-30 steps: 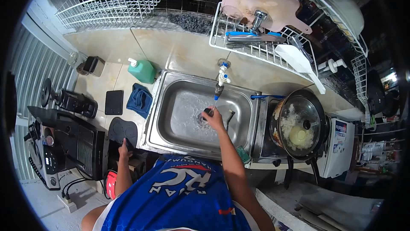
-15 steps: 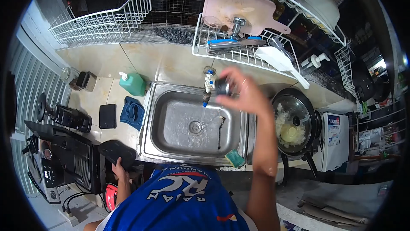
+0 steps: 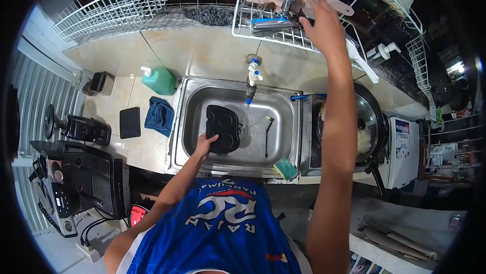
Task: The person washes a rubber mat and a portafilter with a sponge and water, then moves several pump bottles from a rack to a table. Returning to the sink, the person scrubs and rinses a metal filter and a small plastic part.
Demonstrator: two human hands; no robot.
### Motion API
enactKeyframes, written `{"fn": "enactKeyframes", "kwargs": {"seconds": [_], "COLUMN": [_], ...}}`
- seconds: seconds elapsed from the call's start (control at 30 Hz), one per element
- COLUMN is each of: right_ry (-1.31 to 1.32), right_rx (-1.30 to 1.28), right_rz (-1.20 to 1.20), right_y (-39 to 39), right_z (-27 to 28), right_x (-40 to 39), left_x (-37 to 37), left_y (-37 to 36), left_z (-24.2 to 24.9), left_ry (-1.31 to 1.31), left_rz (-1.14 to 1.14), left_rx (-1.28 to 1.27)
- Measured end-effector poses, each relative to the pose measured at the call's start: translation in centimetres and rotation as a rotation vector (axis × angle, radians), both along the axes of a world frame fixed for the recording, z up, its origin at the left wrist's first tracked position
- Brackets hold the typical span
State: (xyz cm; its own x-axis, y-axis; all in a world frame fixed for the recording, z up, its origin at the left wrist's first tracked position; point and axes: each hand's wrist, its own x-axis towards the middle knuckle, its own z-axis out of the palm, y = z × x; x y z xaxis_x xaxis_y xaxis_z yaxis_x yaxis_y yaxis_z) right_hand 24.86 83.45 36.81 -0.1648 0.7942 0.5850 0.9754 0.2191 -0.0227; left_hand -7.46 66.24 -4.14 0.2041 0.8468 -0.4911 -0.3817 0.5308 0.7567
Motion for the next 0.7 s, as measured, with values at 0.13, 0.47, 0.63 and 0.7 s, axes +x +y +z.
{"fn": "enactKeyframes", "kwargs": {"seconds": [0.13, 0.47, 0.63, 0.7], "right_ry": [0.589, 0.187, 0.132, 0.214], "right_rx": [0.209, -0.837, -0.819, -0.817], "right_rz": [0.011, -0.419, -0.415, -0.509], "right_y": [-10.8, -32.7, -33.5, -33.4], "right_z": [-4.8, -34.6, -35.9, -36.4], "right_x": [-3.2, -2.9, -2.2, -1.2], "left_x": [-0.7, -2.1, 0.0, 1.2], "left_y": [1.3, 0.8, -0.8, 0.0], "left_z": [-9.6, 14.7, 32.0, 37.3], "left_ry": [0.252, 0.707, -0.042, -0.433], "left_rz": [-0.007, -0.415, -0.341, -0.248], "left_rx": [-0.061, 0.590, 1.173, 1.356]}}
